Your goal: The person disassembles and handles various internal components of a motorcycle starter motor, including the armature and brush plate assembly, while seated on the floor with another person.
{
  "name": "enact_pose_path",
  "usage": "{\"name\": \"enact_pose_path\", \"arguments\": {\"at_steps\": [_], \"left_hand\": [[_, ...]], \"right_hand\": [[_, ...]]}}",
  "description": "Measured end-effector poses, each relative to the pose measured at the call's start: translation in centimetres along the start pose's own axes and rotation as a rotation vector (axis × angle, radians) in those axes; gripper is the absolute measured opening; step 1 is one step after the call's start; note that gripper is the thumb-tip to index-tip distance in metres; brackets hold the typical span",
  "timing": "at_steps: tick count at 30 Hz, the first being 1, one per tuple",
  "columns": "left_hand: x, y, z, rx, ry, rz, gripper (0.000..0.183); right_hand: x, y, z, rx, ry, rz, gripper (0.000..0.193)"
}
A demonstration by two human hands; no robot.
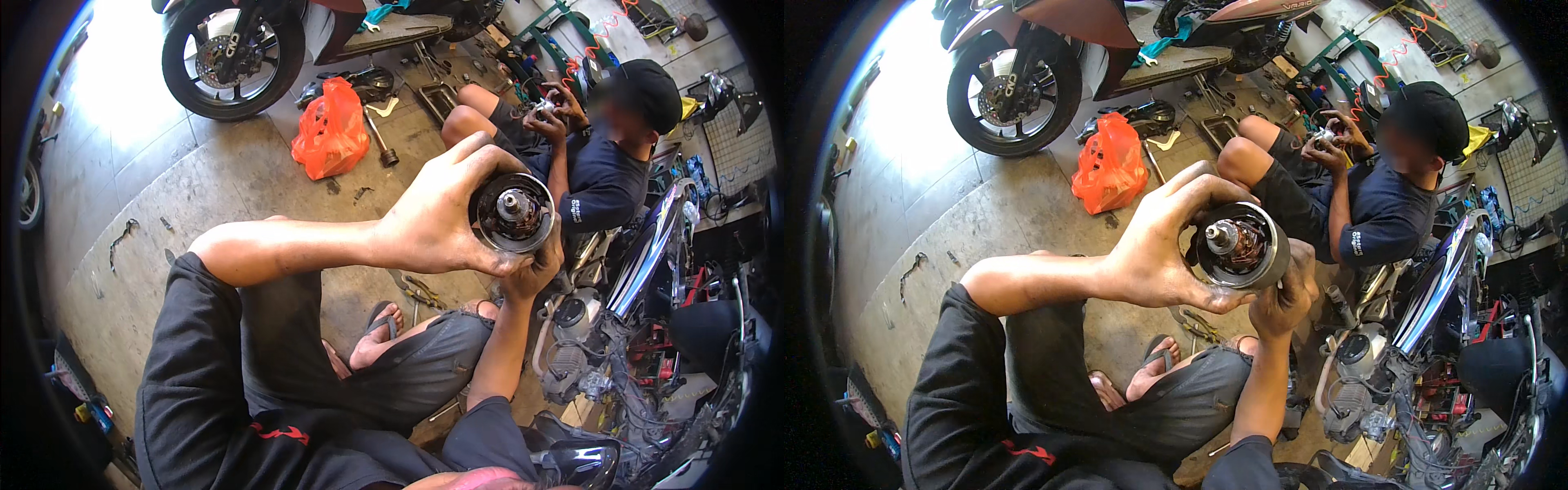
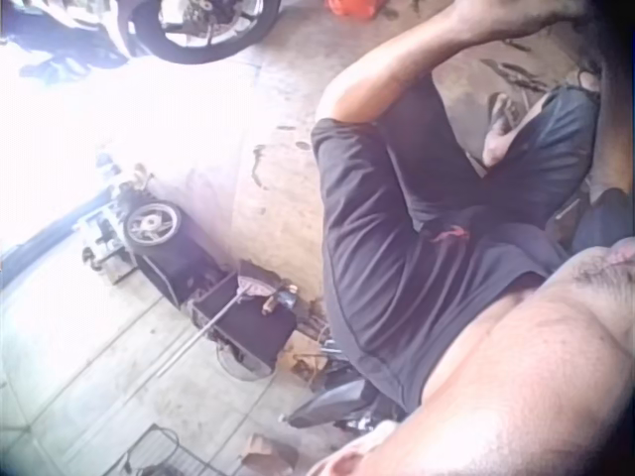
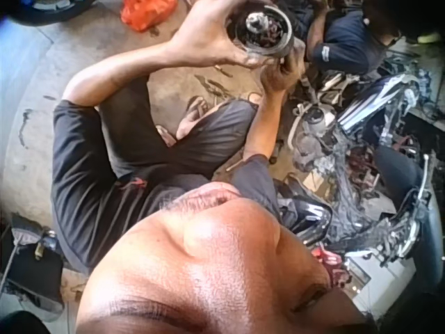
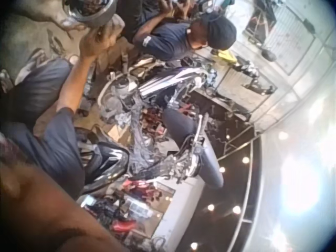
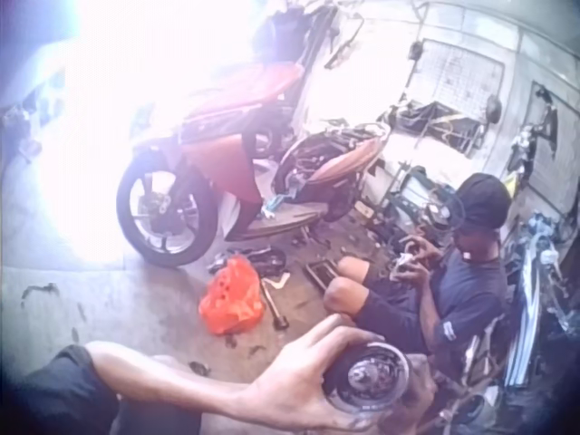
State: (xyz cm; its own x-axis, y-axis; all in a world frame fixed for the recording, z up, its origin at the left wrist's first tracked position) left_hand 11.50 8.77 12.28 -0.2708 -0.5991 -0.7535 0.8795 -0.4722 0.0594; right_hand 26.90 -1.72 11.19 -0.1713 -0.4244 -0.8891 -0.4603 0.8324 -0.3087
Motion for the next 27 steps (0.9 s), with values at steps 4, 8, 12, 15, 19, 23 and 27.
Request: {"name": "enact_pose_path", "arguments": {"at_steps": [4, 8, 12, 15, 19, 23, 27], "left_hand": [[-0.1, -0.2, 0.3, -0.005, 0.044, -0.018, 0.076], [0.0, 0.1, 0.4, 0.022, 0.076, -0.040, 0.076], [0.3, -0.1, 0.7, 0.013, 0.078, -0.055, 0.075], [0.2, 0.6, 1.3, 0.035, 0.122, -0.038, 0.076], [0.8, 0.5, 1.7, 0.015, 0.100, -0.040, 0.079], [1.2, 0.5, 2.1, -0.003, 0.116, -0.042, 0.081], [1.6, 0.9, 2.3, -0.014, 0.145, -0.052, 0.082]], "right_hand": [[0.1, 0.0, -0.2, -0.081, -0.030, -0.043, 0.019], [0.7, -0.2, 0.5, -0.165, 0.061, -0.103, 0.021], [0.7, 0.5, 1.0, -0.279, 0.158, -0.086, 0.024], [0.9, -0.4, 1.4, -0.290, 0.235, -0.040, 0.022], [0.5, 0.1, 0.8, -0.270, 0.103, -0.079, 0.028], [1.2, 0.8, 2.1, -0.344, 0.061, -0.101, 0.022], [2.1, 0.9, 2.5, -0.335, 0.326, -0.175, 0.021]]}}
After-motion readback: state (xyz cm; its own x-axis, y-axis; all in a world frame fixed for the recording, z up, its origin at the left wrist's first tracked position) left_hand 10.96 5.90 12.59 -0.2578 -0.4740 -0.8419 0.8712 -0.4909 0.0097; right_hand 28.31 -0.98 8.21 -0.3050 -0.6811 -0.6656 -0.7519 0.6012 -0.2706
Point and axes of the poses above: each hand's wrist, its own x-axis away from the middle knuckle, its own y-axis out of the palm, z = x × y, the point moved 6 cm from there along -x, towards the middle knuckle, and after that the axes turned 11 degrees about z, right-handed, at the moved point
